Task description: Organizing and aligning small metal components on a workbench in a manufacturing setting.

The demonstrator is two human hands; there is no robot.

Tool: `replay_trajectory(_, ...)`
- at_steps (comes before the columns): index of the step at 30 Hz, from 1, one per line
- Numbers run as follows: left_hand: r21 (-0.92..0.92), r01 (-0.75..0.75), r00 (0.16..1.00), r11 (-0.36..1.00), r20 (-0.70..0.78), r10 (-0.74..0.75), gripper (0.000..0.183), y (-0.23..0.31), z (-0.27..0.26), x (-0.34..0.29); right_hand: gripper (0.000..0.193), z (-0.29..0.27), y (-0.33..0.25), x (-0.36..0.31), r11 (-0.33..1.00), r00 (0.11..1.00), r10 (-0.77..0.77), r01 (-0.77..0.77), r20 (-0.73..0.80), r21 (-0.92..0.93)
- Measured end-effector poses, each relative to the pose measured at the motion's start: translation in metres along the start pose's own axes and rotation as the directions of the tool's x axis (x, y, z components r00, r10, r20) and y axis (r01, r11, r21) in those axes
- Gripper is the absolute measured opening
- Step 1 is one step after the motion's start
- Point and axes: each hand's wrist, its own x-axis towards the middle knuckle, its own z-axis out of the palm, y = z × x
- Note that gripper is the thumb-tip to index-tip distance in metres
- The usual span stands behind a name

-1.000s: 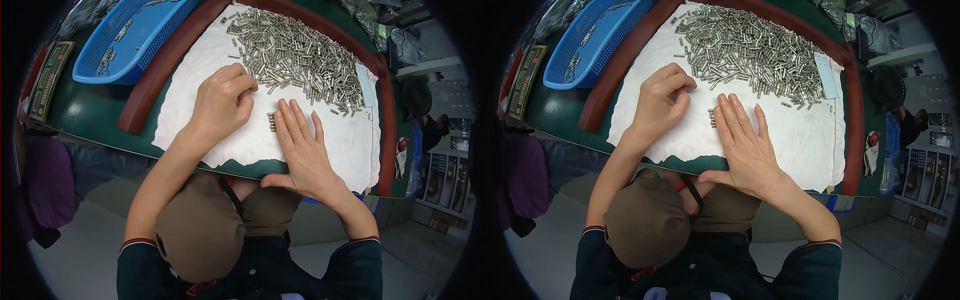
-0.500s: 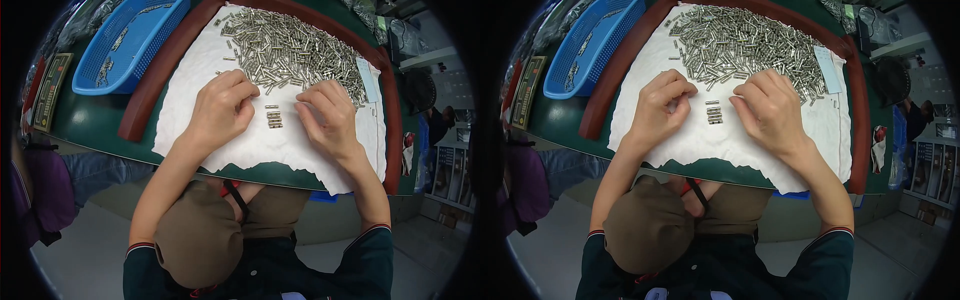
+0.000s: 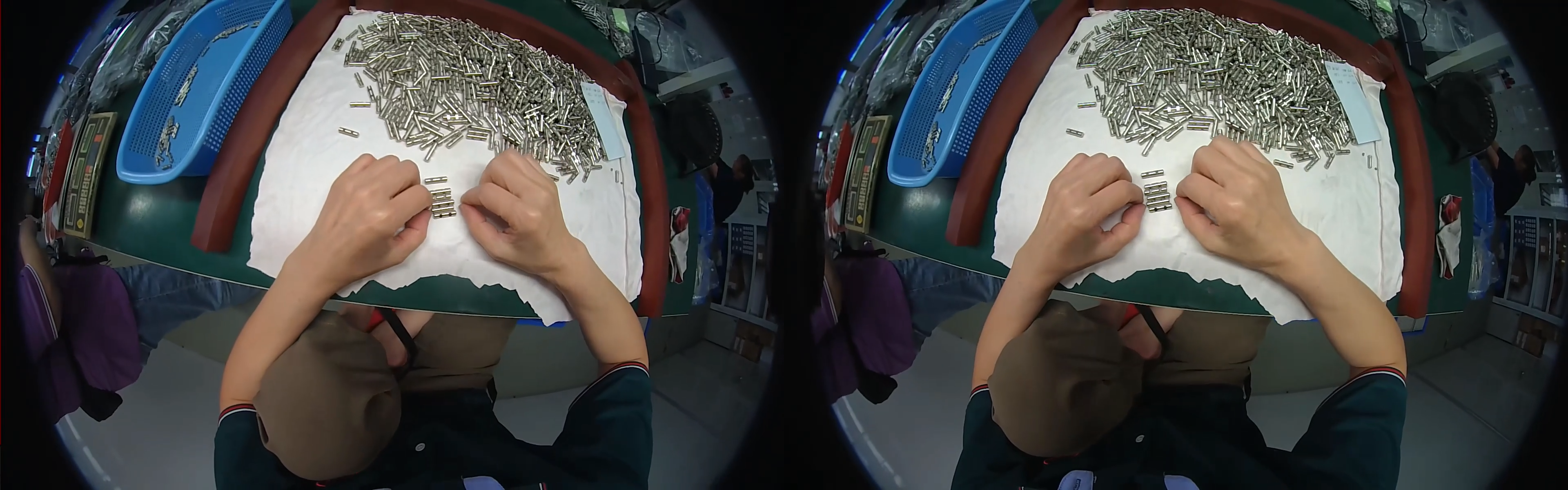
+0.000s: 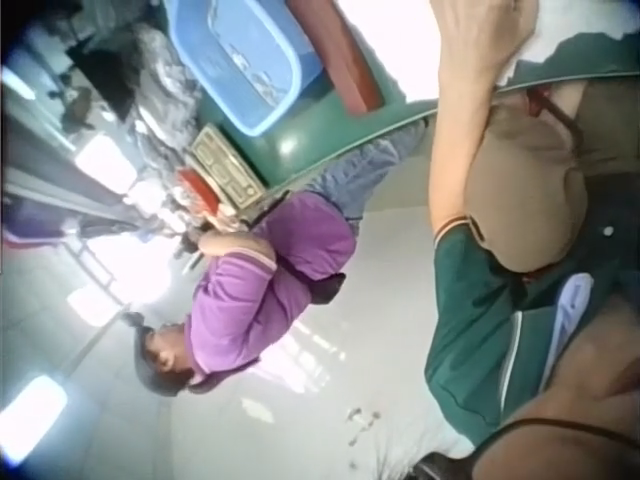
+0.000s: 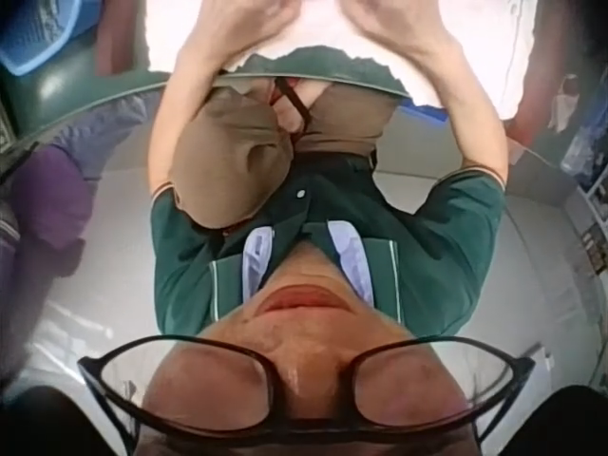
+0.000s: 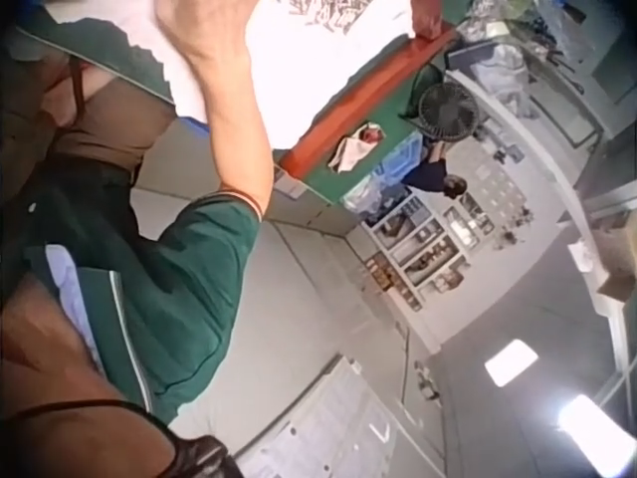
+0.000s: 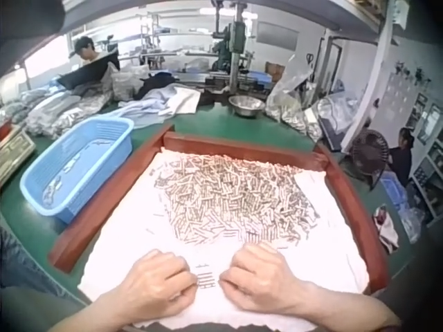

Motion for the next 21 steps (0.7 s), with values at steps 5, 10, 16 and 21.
replay_trajectory(5, -0.013, 0.004, 1.000, 1.000, -0.004, -0.004, 0.017, 0.0005, 0.0031, 0.0020, 0.013, 0.0015, -0.0002, -0.0017, 1.000, 0.999, 0.024, -0.024, 0.025, 0.003)
replay_trajectory(10, -0.021, 0.008, 1.000, 1.000, 0.004, -0.008, 0.017, 0.0011, 0.0030, 0.0025, 0.012, 0.0039, -0.0003, -0.0015, 1.000, 0.999, 0.029, -0.030, 0.030, 0.008)
replay_trajectory(16, -0.034, 0.027, 1.000, 0.999, 0.001, -0.027, 0.017, 0.0012, 0.0025, 0.0020, 0.012, 0.0047, -0.0008, -0.0007, 0.999, 0.998, 0.042, -0.042, 0.045, -0.007)
replay_trajectory(21, -0.042, 0.042, 0.999, 0.998, -0.014, -0.043, 0.017, 0.0006, -0.0013, 0.0020, 0.019, -0.0016, -0.0009, -0.0015, 1.000, 1.000, 0.005, -0.005, 0.000, 0.028)
